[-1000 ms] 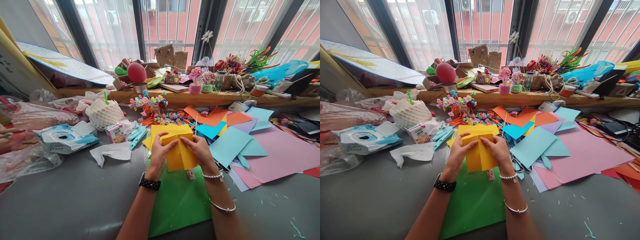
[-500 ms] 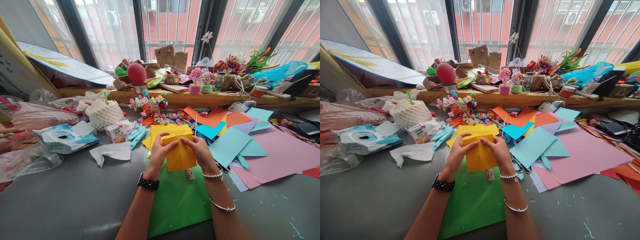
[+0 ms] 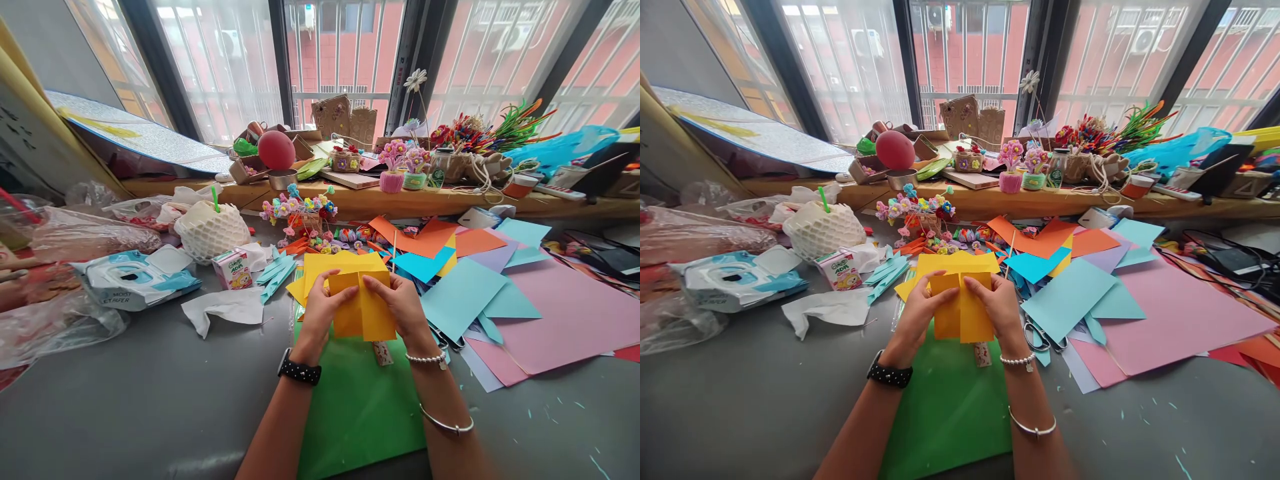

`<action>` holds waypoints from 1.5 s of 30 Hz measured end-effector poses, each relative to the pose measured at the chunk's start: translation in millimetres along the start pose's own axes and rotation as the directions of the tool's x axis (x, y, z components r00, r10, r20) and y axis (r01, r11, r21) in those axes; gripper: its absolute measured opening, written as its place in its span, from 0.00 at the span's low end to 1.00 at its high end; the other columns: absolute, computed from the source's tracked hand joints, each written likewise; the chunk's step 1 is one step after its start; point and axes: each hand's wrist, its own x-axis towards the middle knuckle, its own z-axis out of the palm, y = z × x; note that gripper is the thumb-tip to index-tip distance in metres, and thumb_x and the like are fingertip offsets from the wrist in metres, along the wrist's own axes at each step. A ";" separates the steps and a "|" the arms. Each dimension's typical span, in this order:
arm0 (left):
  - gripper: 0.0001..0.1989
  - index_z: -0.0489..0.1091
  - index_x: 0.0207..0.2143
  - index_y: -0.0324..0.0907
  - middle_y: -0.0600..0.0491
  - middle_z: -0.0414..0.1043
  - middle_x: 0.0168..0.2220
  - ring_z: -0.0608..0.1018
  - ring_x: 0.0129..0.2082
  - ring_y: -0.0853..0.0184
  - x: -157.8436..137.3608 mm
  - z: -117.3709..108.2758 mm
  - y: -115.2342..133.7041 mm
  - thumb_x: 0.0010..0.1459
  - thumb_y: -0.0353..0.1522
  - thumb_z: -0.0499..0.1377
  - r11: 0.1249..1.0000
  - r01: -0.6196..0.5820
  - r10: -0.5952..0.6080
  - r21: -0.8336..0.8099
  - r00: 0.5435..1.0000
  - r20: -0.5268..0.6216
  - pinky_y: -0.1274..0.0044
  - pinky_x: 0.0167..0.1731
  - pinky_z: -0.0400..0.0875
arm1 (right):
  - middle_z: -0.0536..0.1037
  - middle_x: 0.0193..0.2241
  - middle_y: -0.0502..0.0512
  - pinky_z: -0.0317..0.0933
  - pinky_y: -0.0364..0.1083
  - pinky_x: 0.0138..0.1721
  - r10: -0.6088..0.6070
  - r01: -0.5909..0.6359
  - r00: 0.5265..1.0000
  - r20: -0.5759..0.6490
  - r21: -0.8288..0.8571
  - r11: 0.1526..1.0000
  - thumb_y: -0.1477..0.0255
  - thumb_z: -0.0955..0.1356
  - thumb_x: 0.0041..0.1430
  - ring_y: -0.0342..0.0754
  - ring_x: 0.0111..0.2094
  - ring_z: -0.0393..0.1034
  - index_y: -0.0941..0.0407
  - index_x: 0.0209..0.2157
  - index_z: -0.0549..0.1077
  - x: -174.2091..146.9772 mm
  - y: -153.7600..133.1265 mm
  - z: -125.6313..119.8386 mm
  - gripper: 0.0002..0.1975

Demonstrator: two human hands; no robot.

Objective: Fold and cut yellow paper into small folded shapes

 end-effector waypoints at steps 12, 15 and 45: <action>0.30 0.56 0.40 0.41 0.53 0.71 0.25 0.75 0.23 0.67 2.3 0.8 -6.9 0.34 0.33 0.65 0.997 -0.068 0.071 0.029 0.984 -0.161 0.77 0.23 0.70 | 0.77 0.25 0.55 0.65 0.46 0.26 0.151 -0.153 0.988 0.031 0.070 0.986 0.65 0.72 0.32 0.49 0.24 0.71 0.58 0.25 0.72 2.7 4.1 1.5 0.15; 0.29 0.56 0.40 0.41 0.53 0.71 0.25 0.75 0.23 0.67 3.1 0.1 -7.4 0.35 0.34 0.65 0.994 -0.098 0.105 0.046 0.981 -0.164 0.77 0.23 0.70 | 0.77 0.27 0.55 0.66 0.46 0.26 0.131 -0.133 0.991 0.031 0.090 0.987 0.65 0.72 0.33 0.48 0.25 0.71 0.58 0.26 0.72 3.6 5.7 2.7 0.15; 0.30 0.57 0.41 0.39 0.48 0.73 0.31 0.76 0.28 0.64 3.2 -3.4 -0.8 0.34 0.30 0.66 1.000 0.004 -0.005 -0.027 0.999 -0.047 0.76 0.28 0.70 | 0.77 0.27 0.54 0.65 0.44 0.26 0.136 -0.145 0.986 0.092 0.097 0.985 0.65 0.72 0.35 0.47 0.25 0.71 0.58 0.28 0.72 -0.7 -2.9 -0.6 0.16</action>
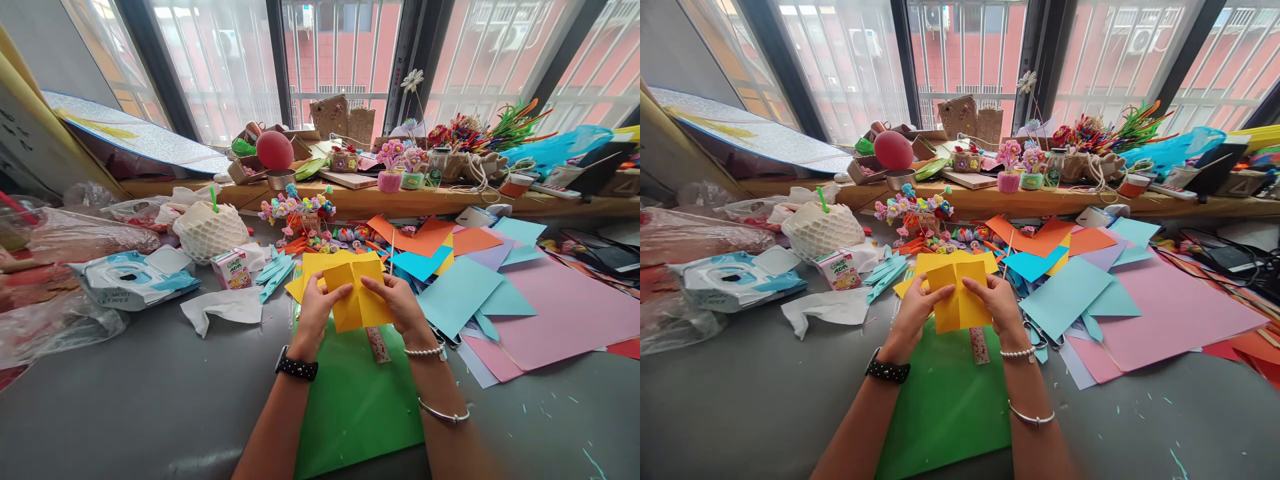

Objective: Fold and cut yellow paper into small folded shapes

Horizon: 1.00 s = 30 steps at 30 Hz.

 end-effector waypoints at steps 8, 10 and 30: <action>0.28 0.58 0.41 0.39 0.48 0.73 0.34 0.76 0.30 0.64 -0.8 0.6 0.0 0.35 0.31 0.65 0.999 -0.004 0.007 -0.032 0.997 0.073 0.74 0.31 0.71 | 0.76 0.25 0.54 0.63 0.43 0.24 -0.043 0.041 0.999 -0.029 -0.062 0.997 0.64 0.72 0.33 0.47 0.24 0.70 0.59 0.26 0.72 0.5 0.7 0.5 0.16; 0.27 0.59 0.40 0.40 0.48 0.72 0.34 0.76 0.31 0.64 -1.7 1.7 0.5 0.36 0.30 0.65 0.999 -0.025 0.028 -0.042 0.997 0.074 0.73 0.31 0.71 | 0.76 0.25 0.54 0.64 0.43 0.25 -0.046 0.045 0.998 -0.032 -0.052 0.998 0.65 0.72 0.33 0.46 0.24 0.70 0.59 0.26 0.72 0.8 1.5 1.6 0.16; 0.26 0.58 0.40 0.40 0.47 0.72 0.36 0.75 0.33 0.63 -2.6 1.7 0.0 0.38 0.30 0.64 1.000 -0.017 0.019 -0.021 0.997 0.080 0.72 0.34 0.70 | 0.76 0.25 0.52 0.64 0.42 0.25 -0.068 0.069 0.997 -0.045 0.011 0.998 0.66 0.72 0.36 0.44 0.24 0.69 0.59 0.28 0.72 0.4 3.6 3.1 0.15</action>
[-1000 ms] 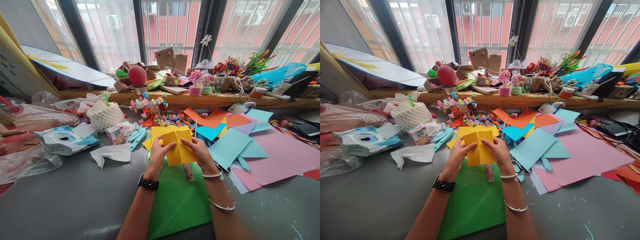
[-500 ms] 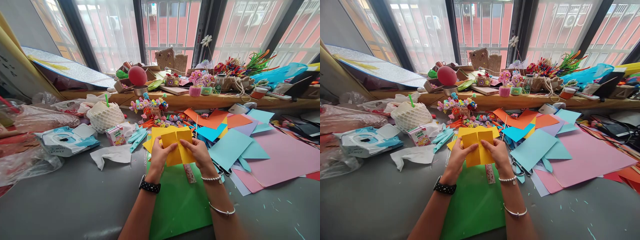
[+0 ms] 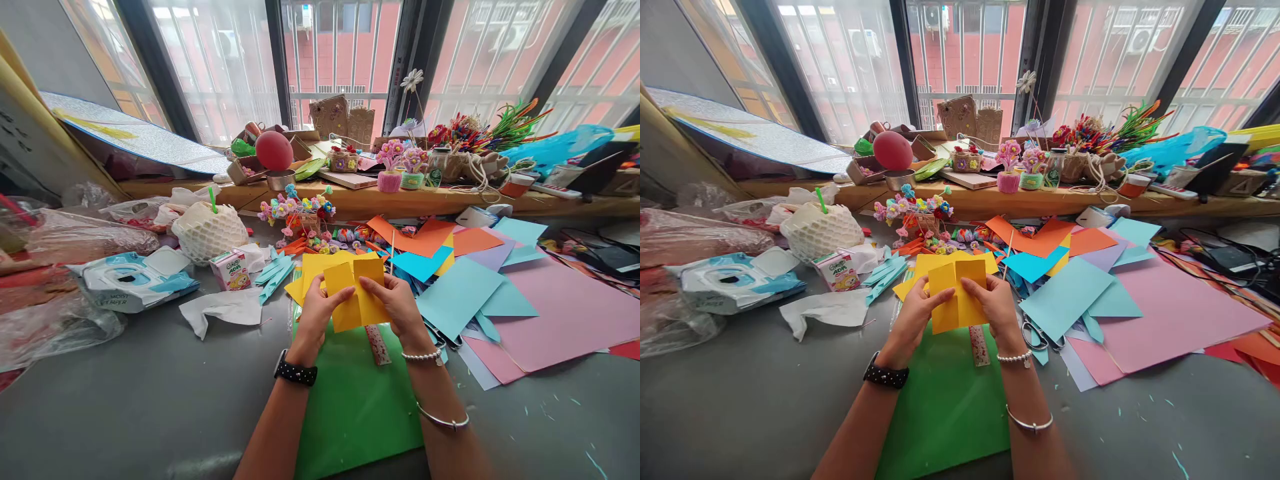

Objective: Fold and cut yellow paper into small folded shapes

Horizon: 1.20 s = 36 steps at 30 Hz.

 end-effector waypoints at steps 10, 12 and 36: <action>0.26 0.58 0.39 0.39 0.48 0.72 0.35 0.75 0.31 0.63 -1.3 2.2 2.7 0.37 0.30 0.64 1.000 -0.018 0.018 0.006 0.999 -0.035 0.72 0.31 0.71 | 0.76 0.24 0.52 0.64 0.42 0.24 0.055 -0.056 0.998 0.015 0.010 0.998 0.67 0.72 0.34 0.44 0.23 0.69 0.59 0.25 0.72 0.0 -0.7 1.7 0.13; 0.26 0.58 0.39 0.40 0.48 0.72 0.36 0.75 0.32 0.63 -0.9 3.9 2.9 0.36 0.30 0.65 0.999 -0.036 0.036 0.001 0.997 -0.064 0.72 0.31 0.71 | 0.76 0.24 0.52 0.64 0.42 0.24 0.054 -0.054 0.999 -0.007 0.026 0.998 0.67 0.72 0.34 0.44 0.23 0.69 0.59 0.25 0.72 1.1 0.4 2.3 0.14; 0.26 0.61 0.40 0.38 0.46 0.70 0.39 0.74 0.36 0.63 2.9 -5.0 -0.2 0.36 0.32 0.65 0.995 -0.042 0.042 0.095 0.999 -0.001 0.73 0.34 0.69 | 0.75 0.26 0.53 0.61 0.42 0.26 -0.007 0.020 0.996 0.094 -0.135 0.991 0.66 0.71 0.36 0.44 0.25 0.68 0.60 0.27 0.72 3.2 -2.1 -6.5 0.14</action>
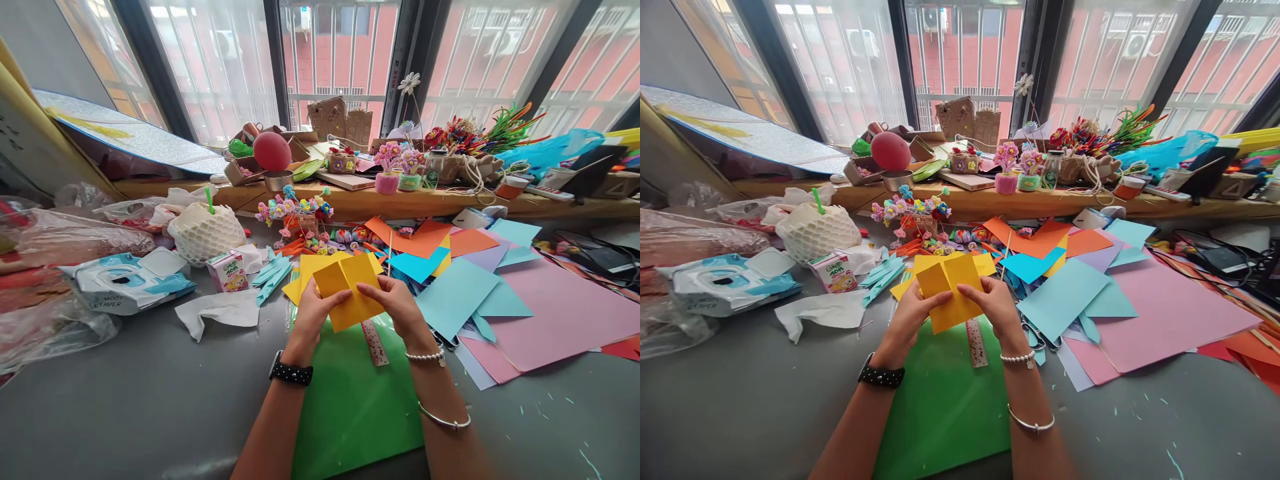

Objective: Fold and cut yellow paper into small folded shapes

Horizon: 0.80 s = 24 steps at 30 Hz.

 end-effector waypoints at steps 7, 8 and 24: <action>0.25 0.61 0.39 0.38 0.47 0.71 0.37 0.74 0.34 0.63 0.7 1.3 -2.1 0.36 0.33 0.65 0.999 -0.038 0.038 0.006 0.998 -0.043 0.72 0.34 0.69 | 0.75 0.25 0.54 0.62 0.43 0.25 0.029 -0.026 0.998 -0.060 0.049 0.998 0.66 0.72 0.34 0.44 0.24 0.68 0.61 0.26 0.72 1.7 3.3 3.3 0.15; 0.25 0.61 0.39 0.38 0.47 0.71 0.37 0.74 0.34 0.63 0.9 1.3 -2.1 0.35 0.33 0.65 0.999 -0.035 0.035 0.006 0.998 -0.054 0.72 0.34 0.69 | 0.76 0.25 0.54 0.63 0.43 0.26 0.030 -0.025 0.997 -0.076 0.065 0.998 0.66 0.72 0.34 0.44 0.24 0.68 0.61 0.26 0.72 1.8 3.6 3.2 0.15; 0.29 0.57 0.47 0.41 0.45 0.69 0.39 0.72 0.39 0.60 8.2 -12.2 -9.6 0.41 0.35 0.61 0.920 -0.054 0.168 0.388 0.949 -0.265 0.69 0.40 0.64 | 0.76 0.28 0.53 0.64 0.46 0.31 -0.102 0.150 0.951 -0.292 0.147 0.978 0.64 0.69 0.39 0.48 0.30 0.70 0.59 0.29 0.72 6.7 5.2 -2.9 0.15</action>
